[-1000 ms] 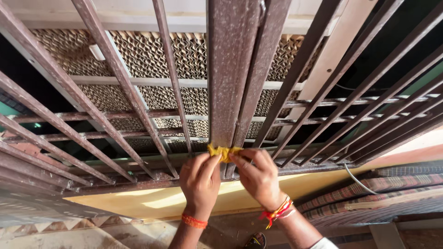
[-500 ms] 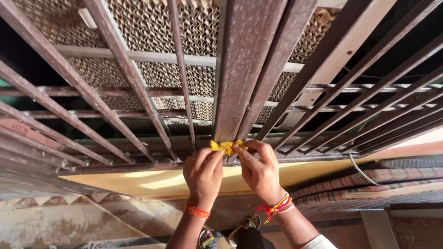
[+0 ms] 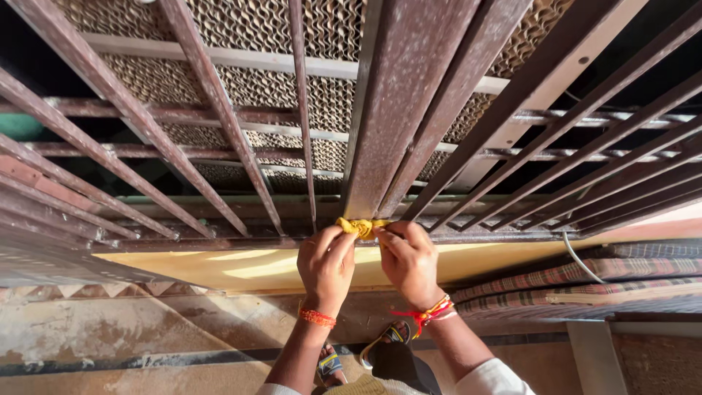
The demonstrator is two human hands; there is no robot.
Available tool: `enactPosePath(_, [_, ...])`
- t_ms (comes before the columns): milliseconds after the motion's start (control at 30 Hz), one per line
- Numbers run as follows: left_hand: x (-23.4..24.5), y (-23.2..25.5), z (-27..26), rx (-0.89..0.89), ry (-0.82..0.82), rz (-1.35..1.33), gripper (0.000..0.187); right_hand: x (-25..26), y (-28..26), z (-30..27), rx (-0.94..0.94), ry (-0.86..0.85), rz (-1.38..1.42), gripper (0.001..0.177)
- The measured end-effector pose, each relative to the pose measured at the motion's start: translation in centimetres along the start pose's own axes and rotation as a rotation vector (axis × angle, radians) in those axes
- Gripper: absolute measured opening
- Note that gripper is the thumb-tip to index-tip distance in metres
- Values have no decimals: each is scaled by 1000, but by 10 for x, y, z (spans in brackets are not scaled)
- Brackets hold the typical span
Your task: The person cleans the metal bars of a window grille by hand using a yellow cloth, wiping individual bars and tying the cloth to one of them.
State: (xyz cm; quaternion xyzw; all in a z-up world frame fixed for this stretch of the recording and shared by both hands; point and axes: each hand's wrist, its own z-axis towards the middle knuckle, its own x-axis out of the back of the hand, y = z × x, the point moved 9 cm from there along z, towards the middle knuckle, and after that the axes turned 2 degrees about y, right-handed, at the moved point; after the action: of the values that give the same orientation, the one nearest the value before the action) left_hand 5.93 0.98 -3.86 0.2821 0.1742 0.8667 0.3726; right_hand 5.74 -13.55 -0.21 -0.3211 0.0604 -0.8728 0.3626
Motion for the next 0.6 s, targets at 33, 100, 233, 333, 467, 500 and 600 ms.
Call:
enactPosePath(33, [-1,-1,-4,4,-1,-1,22,1,2,-3,-1,-4,-1,24])
enactPosePath(100, [0,1,2,-1,-12,34,21,4,1,1,17,-4,19,24])
enactPosePath(233, [17,17,27,-84,64,11,24,25,-4,20,52,116,19,23])
enactPosePath(333, [15,16,25,-111,80,-2,23,19,2,17,34,79,5,28])
enactPosePath(467, [-9,-16,-17,4,27,22,21,-19,20,-25,-27,-8,-3,22])
enactPosePath(500, [-16,-26,-30,62,-7,28,20,-30,27,-39,-85,-63,-16,23])
enactPosePath(600, [-32,-51,-52,205,-124,30,16,-49,41,-61,-187,-163,-10,20])
